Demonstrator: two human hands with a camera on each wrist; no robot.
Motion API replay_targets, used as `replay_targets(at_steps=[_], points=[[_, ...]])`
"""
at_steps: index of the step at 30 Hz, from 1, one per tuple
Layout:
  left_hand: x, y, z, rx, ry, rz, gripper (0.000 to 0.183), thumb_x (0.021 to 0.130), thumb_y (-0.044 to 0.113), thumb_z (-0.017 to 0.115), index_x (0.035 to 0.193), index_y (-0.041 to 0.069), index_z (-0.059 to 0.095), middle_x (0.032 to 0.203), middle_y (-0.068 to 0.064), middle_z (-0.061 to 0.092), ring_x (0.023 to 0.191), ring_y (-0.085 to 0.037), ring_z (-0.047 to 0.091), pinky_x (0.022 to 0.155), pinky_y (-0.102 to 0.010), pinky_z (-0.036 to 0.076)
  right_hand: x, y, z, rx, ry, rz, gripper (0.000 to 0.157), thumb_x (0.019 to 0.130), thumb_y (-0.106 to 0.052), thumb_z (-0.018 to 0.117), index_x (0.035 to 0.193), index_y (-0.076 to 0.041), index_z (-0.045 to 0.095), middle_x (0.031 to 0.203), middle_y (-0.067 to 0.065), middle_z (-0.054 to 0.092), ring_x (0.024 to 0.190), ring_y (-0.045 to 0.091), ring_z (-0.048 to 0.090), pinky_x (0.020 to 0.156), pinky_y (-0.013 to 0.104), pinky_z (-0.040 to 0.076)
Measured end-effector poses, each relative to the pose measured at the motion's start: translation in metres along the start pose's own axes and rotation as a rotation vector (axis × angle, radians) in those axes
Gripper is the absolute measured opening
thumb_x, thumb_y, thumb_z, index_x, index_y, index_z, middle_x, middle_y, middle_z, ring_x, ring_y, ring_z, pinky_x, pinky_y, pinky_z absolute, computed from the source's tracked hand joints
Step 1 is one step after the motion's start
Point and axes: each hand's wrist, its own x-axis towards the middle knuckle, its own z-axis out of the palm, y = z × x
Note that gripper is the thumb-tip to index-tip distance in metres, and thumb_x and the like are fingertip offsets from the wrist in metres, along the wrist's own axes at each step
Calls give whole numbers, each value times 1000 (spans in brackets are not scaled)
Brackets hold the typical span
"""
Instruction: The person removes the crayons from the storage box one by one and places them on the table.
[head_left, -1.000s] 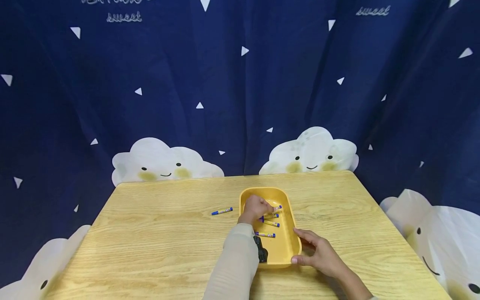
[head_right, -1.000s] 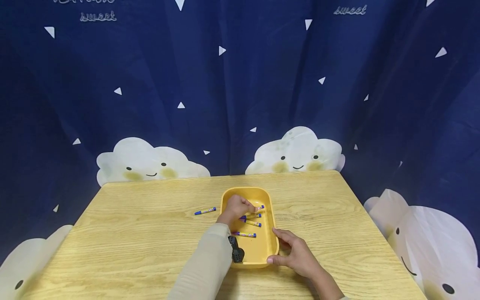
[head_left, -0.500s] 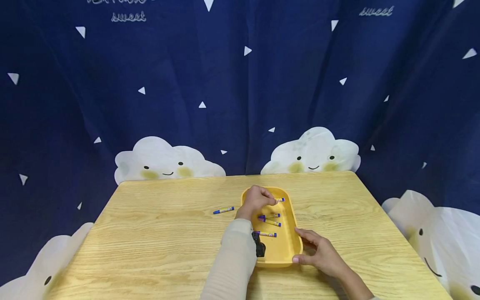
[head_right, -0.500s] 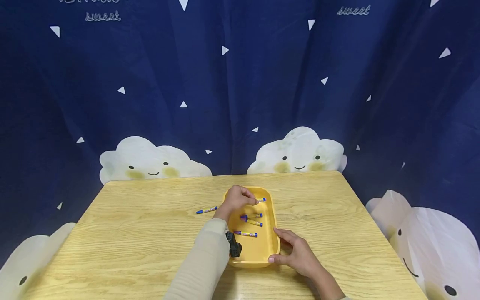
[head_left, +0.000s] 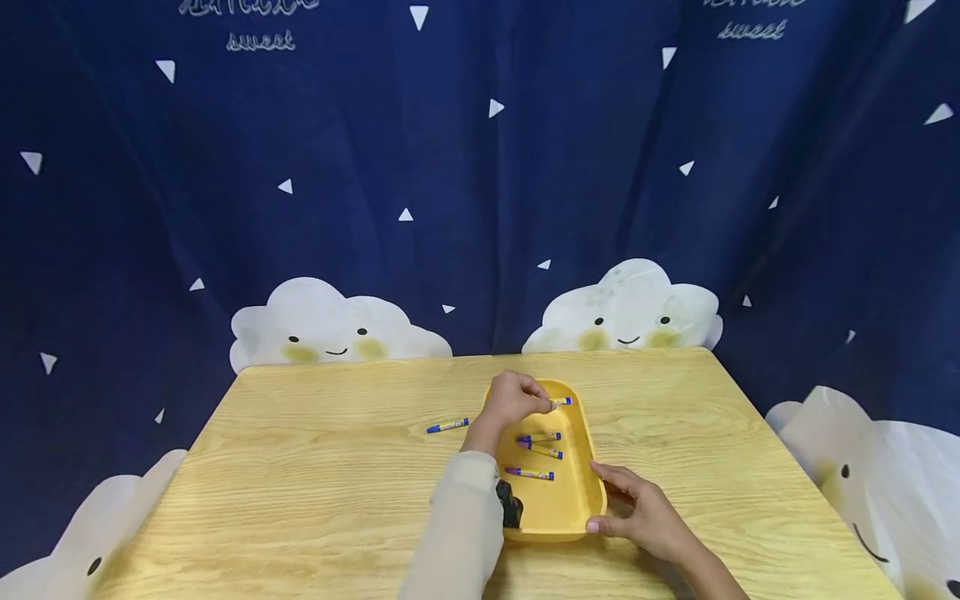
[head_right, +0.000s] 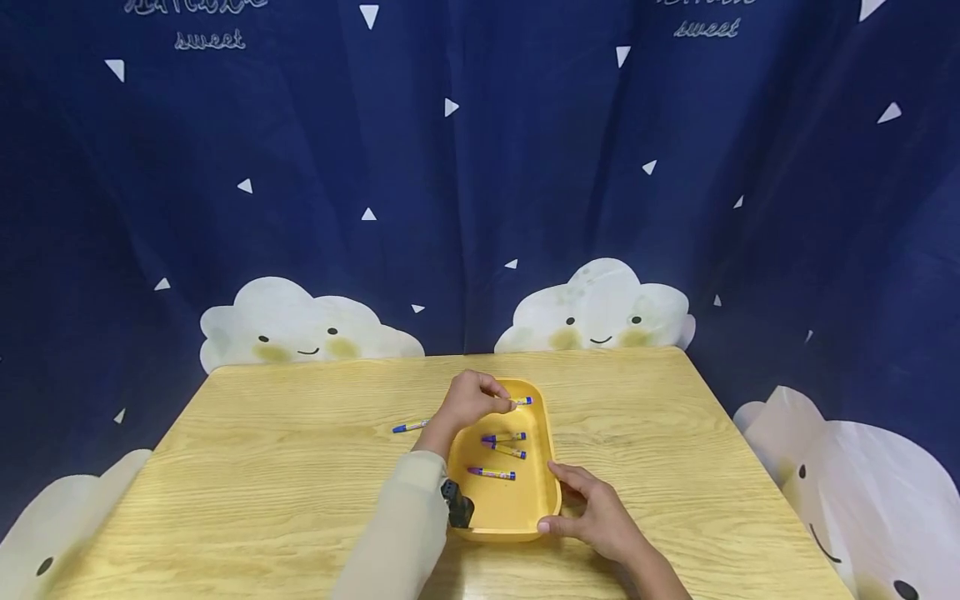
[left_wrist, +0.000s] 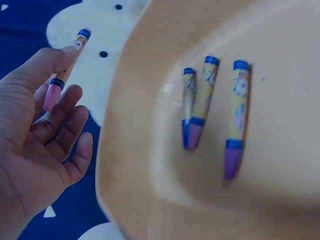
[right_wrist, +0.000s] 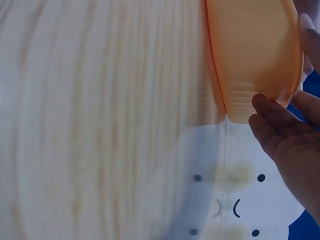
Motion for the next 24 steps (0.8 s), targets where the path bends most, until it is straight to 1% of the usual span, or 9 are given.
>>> replay_targets(at_steps=[5,8,12,15,17,20,24], points=[[-7,-3,-12,19,20,26,10,63,20,75,61,16,66,64,9,57,59,-8,47,49,-22,39,-1,0,1,-5,9,-11,80,58,-31,76,125,-2,43,123,12,43,105,30,46,82,38,39],[-12,-4,-17,15,32,41,10,63,20,75,63,15,67,65,8,58,59,-9,47,49,-22,39,-1,-1,1,8,9,4,80,58,-31,76,125,-3,43,123,12,43,106,29,46,82,37,39],[-18,-6,-21,24,33,55,11,63,21,76,65,15,67,67,7,55,59,-9,45,48,-22,38,-1,-2,0,27,5,14,80,58,-30,76,125,-3,43,124,12,42,105,29,46,83,37,39],[-22,-8,-24,34,39,60,11,62,21,76,65,16,67,67,6,53,59,-9,44,48,-22,38,-1,-1,0,36,2,0,80,59,-30,76,125,-2,42,123,15,42,104,30,47,82,37,39],[-25,-9,-25,26,50,75,12,61,21,76,65,15,67,67,5,53,58,-10,45,48,-22,38,-2,-1,1,53,-5,-2,79,60,-29,76,125,-1,41,123,17,42,103,32,47,82,37,39],[-28,-12,-28,16,70,91,12,61,20,76,66,15,67,65,5,53,58,-10,46,49,-23,39,-1,-1,1,73,-8,18,79,60,-28,76,126,-1,40,123,19,41,103,33,47,81,38,40],[-33,-17,-33,14,96,107,11,61,19,76,66,15,67,66,2,54,61,-12,47,52,-23,40,-1,-3,2,66,-5,58,81,59,-29,76,127,-4,40,124,18,41,103,31,48,82,37,40]])
